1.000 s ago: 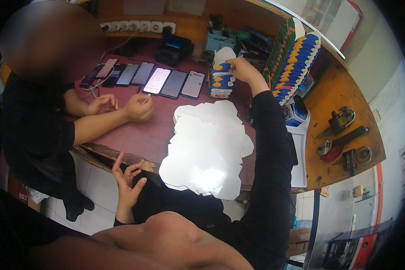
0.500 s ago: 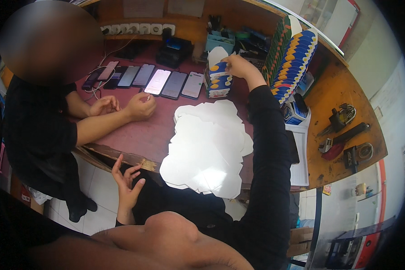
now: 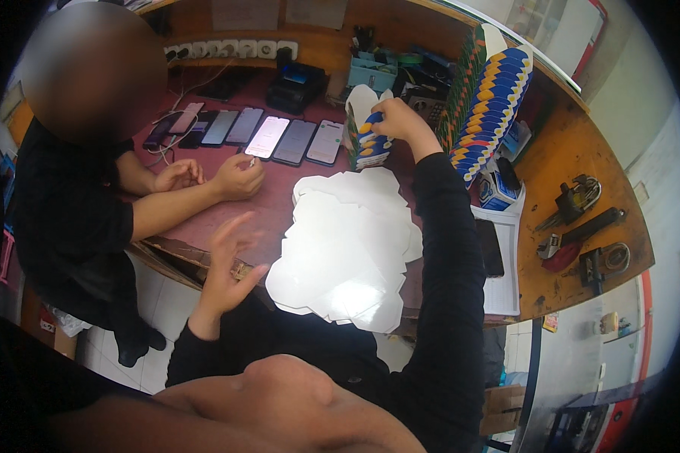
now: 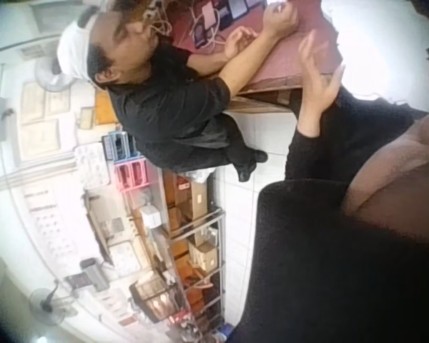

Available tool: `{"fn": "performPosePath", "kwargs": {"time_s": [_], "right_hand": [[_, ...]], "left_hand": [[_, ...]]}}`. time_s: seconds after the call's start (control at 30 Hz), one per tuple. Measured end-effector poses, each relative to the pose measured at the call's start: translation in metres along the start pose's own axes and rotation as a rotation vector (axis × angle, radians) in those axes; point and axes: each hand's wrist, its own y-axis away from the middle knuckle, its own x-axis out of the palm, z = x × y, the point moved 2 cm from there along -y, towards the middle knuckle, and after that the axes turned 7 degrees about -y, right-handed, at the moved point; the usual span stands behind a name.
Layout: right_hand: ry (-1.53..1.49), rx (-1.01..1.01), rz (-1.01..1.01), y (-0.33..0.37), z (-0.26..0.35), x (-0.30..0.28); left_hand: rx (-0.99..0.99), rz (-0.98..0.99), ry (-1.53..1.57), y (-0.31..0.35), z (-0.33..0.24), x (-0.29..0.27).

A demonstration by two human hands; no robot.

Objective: The person folds flat paperboard blanks into small takeaway boxes, aligning tabs and creasing edges by hand. They handle multiple blanks one at a time, turning them over and pressing folds to form the box shape.

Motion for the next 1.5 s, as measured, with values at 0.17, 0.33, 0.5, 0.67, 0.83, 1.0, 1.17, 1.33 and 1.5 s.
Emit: {"fn": "performPosePath", "kwargs": {"time_s": [0.17,0.33,0.5,0.67,0.83,1.0,1.17,1.33,1.5], "right_hand": [[-0.024,-0.032,-0.039,0.015,-0.009,0.005],[-0.125,-0.102,-0.175,0.033,-0.015,0.010],[-0.212,-0.183,-0.167,0.044,-0.018,0.004],[-0.232,-0.275,-0.169,0.038,-0.021,0.007],[-0.275,-0.275,-0.158,0.037,-0.027,0.009],[-0.380,-0.292,-0.242,0.047,-0.024,0.010],[-0.389,-0.375,-0.266,0.060,-0.017,0.009],[-0.310,-0.337,-0.250,0.061,-0.017,0.006],[-0.093,-0.421,-0.400,0.043,-0.015,0.026]], "left_hand": [[0.033,0.130,0.136,-0.105,0.035,0.062],[0.055,0.051,-0.296,-0.207,0.094,0.150],[-0.099,0.089,-0.252,-0.251,0.124,0.185],[-0.015,0.100,0.002,-0.255,0.128,0.184],[-0.029,0.138,0.045,-0.253,0.131,0.178],[-0.072,0.159,0.008,-0.251,0.130,0.178],[-0.048,0.188,0.109,-0.249,0.127,0.175],[0.024,0.168,0.063,-0.248,0.122,0.175],[-0.026,0.196,-0.040,-0.253,0.121,0.178]]}}
